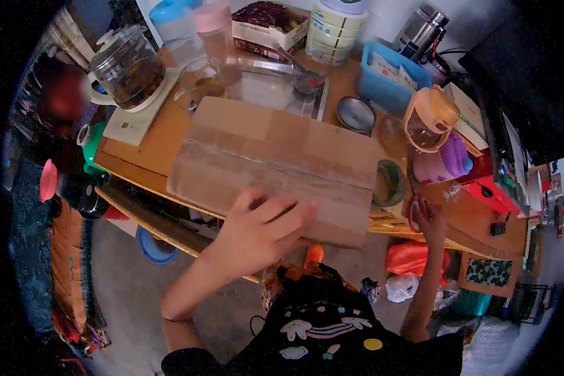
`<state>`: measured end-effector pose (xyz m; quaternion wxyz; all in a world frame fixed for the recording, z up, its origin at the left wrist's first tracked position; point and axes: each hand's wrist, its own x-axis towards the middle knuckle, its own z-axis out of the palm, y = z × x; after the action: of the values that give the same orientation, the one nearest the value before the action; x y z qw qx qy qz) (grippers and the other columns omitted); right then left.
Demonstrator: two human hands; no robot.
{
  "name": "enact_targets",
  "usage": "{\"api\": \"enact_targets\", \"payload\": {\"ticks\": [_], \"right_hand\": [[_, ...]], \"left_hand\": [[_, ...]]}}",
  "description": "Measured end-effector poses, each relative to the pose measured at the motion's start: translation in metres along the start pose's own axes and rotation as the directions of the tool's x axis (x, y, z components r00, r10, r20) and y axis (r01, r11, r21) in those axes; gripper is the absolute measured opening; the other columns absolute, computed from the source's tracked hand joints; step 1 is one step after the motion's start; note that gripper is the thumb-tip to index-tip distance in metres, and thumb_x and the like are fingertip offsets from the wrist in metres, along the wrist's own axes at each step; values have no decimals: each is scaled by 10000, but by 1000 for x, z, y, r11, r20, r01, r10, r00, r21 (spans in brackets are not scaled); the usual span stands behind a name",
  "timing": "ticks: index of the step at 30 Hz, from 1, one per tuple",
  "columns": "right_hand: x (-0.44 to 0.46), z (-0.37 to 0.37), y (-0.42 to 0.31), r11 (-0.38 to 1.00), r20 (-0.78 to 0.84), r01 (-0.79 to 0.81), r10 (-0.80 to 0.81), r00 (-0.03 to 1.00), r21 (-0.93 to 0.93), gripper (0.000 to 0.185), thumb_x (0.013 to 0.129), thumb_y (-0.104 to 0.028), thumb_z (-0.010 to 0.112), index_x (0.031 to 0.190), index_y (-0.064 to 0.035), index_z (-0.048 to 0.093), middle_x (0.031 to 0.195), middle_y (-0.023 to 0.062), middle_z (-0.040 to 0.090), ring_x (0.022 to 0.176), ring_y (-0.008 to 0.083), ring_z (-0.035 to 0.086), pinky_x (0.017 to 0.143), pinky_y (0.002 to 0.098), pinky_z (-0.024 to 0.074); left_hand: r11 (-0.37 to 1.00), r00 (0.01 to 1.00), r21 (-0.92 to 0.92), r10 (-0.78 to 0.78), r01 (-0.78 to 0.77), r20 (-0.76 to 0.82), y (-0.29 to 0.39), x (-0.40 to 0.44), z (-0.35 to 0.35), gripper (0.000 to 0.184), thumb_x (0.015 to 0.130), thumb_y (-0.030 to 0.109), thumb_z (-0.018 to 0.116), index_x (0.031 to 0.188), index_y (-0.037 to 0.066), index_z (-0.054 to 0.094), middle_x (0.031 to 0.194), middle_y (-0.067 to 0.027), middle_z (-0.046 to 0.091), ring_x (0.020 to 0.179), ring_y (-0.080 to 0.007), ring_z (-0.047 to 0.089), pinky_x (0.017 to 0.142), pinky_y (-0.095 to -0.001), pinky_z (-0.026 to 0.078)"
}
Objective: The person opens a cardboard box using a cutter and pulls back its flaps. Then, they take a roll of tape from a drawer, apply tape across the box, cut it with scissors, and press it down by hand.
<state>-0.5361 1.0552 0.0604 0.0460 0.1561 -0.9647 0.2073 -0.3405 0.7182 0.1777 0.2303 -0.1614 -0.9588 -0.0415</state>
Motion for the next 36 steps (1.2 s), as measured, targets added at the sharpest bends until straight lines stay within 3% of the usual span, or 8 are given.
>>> {"api": "enact_targets", "payload": {"ticks": [5, 9, 13, 26, 31, 33, 35, 36], "right_hand": [[-11, -40, -65, 970, 23, -128, 135, 991, -206, 298, 701, -199, 565, 939, -27, 516, 906, 146, 521, 806, 261, 528, 646, 332, 434], [-27, -35, -125, 790, -77, 303, -311, 947, 533, 353, 672, -272, 581, 912, -26, 500, 977, 144, 497, 919, 271, 475, 757, 345, 387], [-26, -54, -225, 492, 135, 834, -870, 474, 249, 375, 691, -242, 528, 963, 9, 473, 1093, 152, 423, 1023, 289, 405, 858, 394, 319], [-44, -41, -212, 283, -117, 902, -935, 335, 325, 348, 613, -84, 515, 953, -9, 514, 1056, 135, 478, 991, 251, 453, 815, 361, 354], [-35, -43, -231, 538, 1, 798, -829, 559, 271, 279, 701, -188, 536, 948, -60, 519, 989, 136, 520, 924, 256, 497, 863, 400, 294], [-25, -49, -214, 408, -64, 815, -879, 473, 412, 298, 693, -240, 560, 921, -53, 516, 1007, 128, 510, 954, 248, 479, 867, 387, 284], [-23, -42, -200, 266, -142, 804, -908, 394, 531, 330, 685, -291, 584, 894, -46, 513, 1026, 120, 501, 983, 240, 462, 870, 374, 273], [-27, -28, -190, 444, -288, 749, -729, 621, 491, 401, 698, -350, 551, 955, -49, 485, 1081, 130, 455, 1043, 266, 396, 895, 372, 238]], "left_hand": [[999, 994, -39, -2, -3, -108, 1, -5, 2, 450, 561, 217, 602, 970, 54, 508, 921, 4, 457, 820, -131, 457, 681, -292, 328], [995, 996, -33, -93, 94, 15, 5, 3, -6, 453, 550, 237, 609, 955, 55, 523, 956, -8, 455, 838, -127, 457, 693, -289, 327], [998, 998, -48, -35, 32, -60, 2, -1, 1, 429, 547, 241, 604, 929, 57, 545, 921, -8, 485, 817, -123, 479, 667, -267, 340], [988, 956, -152, -47, 2, -291, 4, -15, 8, 239, 549, 128, 578, 786, 99, 593, 747, 32, 505, 699, -104, 479, 599, -240, 362], [983, 892, -174, -130, 59, -433, -3, -41, -8, 179, 632, 236, 610, 714, 84, 564, 764, 14, 505, 709, -133, 476, 600, -260, 381], [966, 734, -178, -260, 190, -628, -26, -63, -5, 228, 662, 260, 570, 755, 55, 538, 815, -38, 506, 735, -168, 480, 648, -302, 389], [751, 275, -580, -658, 317, -701, -53, -81, 6, 330, 696, 289, 507, 886, 20, 509, 919, -107, 497, 840, -199, 474, 715, -321, 369], [624, 239, -746, -780, 232, -578, -72, -86, 10, 380, 709, 317, 480, 935, 11, 491, 974, -125, 479, 902, -206, 451, 740, -310, 355]]}}
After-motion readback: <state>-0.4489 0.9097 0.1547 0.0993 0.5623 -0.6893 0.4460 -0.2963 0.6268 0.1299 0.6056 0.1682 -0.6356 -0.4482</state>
